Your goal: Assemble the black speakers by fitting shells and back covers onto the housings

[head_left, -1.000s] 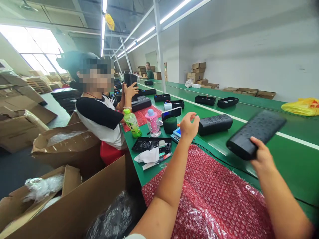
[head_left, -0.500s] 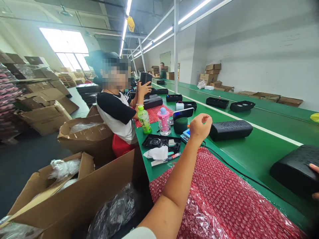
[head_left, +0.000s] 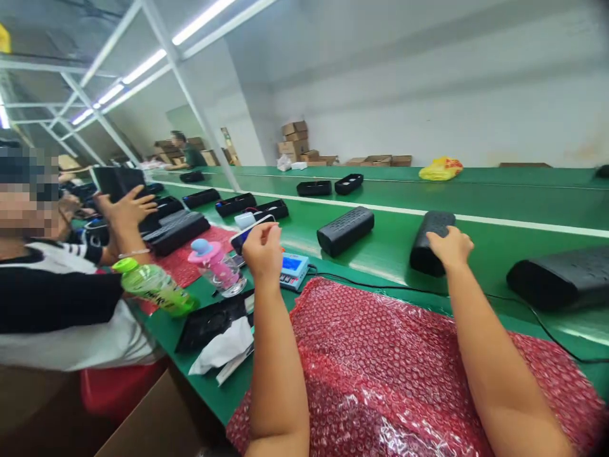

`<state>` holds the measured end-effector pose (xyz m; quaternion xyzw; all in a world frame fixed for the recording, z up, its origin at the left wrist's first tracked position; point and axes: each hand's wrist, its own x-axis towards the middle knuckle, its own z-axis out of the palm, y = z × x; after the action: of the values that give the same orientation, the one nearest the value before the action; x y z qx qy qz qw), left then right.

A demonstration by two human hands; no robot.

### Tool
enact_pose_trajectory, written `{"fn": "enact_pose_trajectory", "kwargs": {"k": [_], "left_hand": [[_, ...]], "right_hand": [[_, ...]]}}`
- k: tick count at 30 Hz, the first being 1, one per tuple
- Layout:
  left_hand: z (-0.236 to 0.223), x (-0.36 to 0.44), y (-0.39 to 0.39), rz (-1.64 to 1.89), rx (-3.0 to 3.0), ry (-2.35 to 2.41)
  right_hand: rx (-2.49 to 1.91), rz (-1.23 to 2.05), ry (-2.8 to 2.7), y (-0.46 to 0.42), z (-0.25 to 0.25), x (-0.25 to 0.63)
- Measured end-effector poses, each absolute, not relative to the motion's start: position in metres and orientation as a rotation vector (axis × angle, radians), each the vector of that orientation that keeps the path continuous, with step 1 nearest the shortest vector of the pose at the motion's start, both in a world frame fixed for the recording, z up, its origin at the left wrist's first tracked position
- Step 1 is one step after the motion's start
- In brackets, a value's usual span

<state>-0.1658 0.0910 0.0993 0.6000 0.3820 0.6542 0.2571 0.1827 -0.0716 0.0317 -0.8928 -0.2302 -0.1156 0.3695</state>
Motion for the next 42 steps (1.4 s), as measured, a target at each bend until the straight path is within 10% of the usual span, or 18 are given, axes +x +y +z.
{"fn": "enact_pose_trajectory", "kwargs": {"k": [12,25,42], "left_hand": [[0.107,-0.179,0.087,1.816,1.52,1.284],[0.044,-0.128,0.088,0.655,2.162,1.172],[-0.043,-0.064,0.062,0.554,2.187,0.979]], "right_hand": [[-1.972,0.25,-2.111,-0.013,-0.041,0.003],[-1.974,0.176,-2.185,-0.014,-0.052,0.007],[-1.877,0.049,-2.192,-0.01,-0.081,0.017]]}}
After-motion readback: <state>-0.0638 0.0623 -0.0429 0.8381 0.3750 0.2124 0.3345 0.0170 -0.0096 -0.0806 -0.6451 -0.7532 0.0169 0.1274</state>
